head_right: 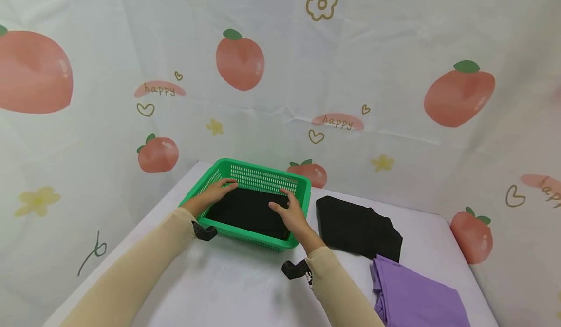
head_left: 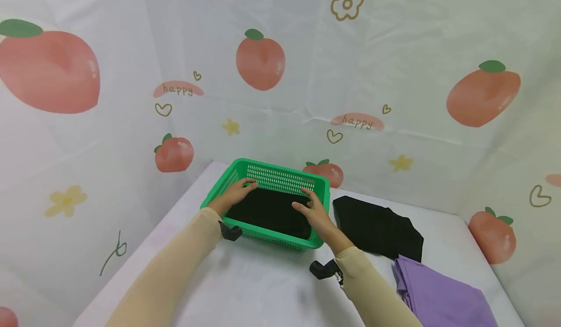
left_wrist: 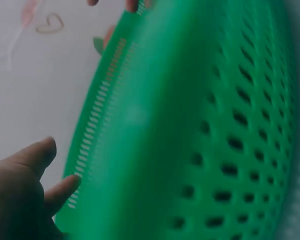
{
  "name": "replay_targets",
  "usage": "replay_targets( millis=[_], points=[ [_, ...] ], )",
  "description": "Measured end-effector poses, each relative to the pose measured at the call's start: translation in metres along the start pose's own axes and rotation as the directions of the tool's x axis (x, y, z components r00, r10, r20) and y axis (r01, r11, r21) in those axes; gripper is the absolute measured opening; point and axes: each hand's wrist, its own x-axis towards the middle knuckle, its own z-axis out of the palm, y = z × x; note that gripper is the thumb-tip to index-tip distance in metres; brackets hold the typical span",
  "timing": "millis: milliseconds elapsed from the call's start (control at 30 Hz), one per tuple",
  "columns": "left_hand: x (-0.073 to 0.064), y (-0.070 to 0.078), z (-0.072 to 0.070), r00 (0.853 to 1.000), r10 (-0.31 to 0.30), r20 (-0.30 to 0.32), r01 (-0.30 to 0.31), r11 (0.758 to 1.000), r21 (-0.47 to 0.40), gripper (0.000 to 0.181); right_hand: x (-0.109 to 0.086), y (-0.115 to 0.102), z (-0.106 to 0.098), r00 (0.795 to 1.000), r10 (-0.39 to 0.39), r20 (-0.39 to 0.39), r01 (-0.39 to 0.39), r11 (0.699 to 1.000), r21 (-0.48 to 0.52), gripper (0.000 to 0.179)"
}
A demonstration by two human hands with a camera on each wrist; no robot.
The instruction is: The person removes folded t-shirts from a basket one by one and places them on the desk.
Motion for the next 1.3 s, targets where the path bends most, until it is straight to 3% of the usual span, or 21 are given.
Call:
replay_targets(
  millis=[167, 333, 600, 800, 1000, 1300],
  points=[
    [0.003, -0.017, 0.000, 0.993, -0.053, 0.105, 0.053, 0.999, -0.002, 0.060, 0.014, 0.005, 0.009, 0.997, 0.034, -0.076, -0.039, 0.996, -0.075, 0.074],
    [0.005, -0.025, 0.000, 0.987, -0.056, 0.151, 0.058, 0.998, -0.006, 0.062, 0.024, 0.007, 0.015, 0.993, 0.095, -0.063, -0.101, 0.990, -0.098, 0.077],
    [0.008, -0.031, 0.002, 0.979, -0.116, 0.170, 0.120, 0.993, -0.015, 0.065, 0.032, 0.017, 0.022, 0.985, 0.151, -0.080, -0.154, 0.988, -0.023, 0.078],
    [0.007, -0.029, 0.000, 0.978, -0.124, 0.169, 0.130, 0.991, -0.022, 0.066, 0.038, 0.017, 0.025, 0.977, 0.201, -0.076, -0.199, 0.979, 0.035, 0.079],
    [0.007, -0.028, 0.001, 0.973, -0.145, 0.182, 0.149, 0.989, -0.010, 0.069, 0.039, 0.017, 0.026, 0.965, 0.228, -0.128, -0.226, 0.974, 0.029, 0.079],
    [0.007, -0.027, 0.000, 0.969, -0.153, 0.194, 0.150, 0.988, 0.034, 0.070, 0.044, 0.023, 0.028, 0.967, 0.233, -0.106, -0.241, 0.968, -0.075, 0.081]
  ],
)
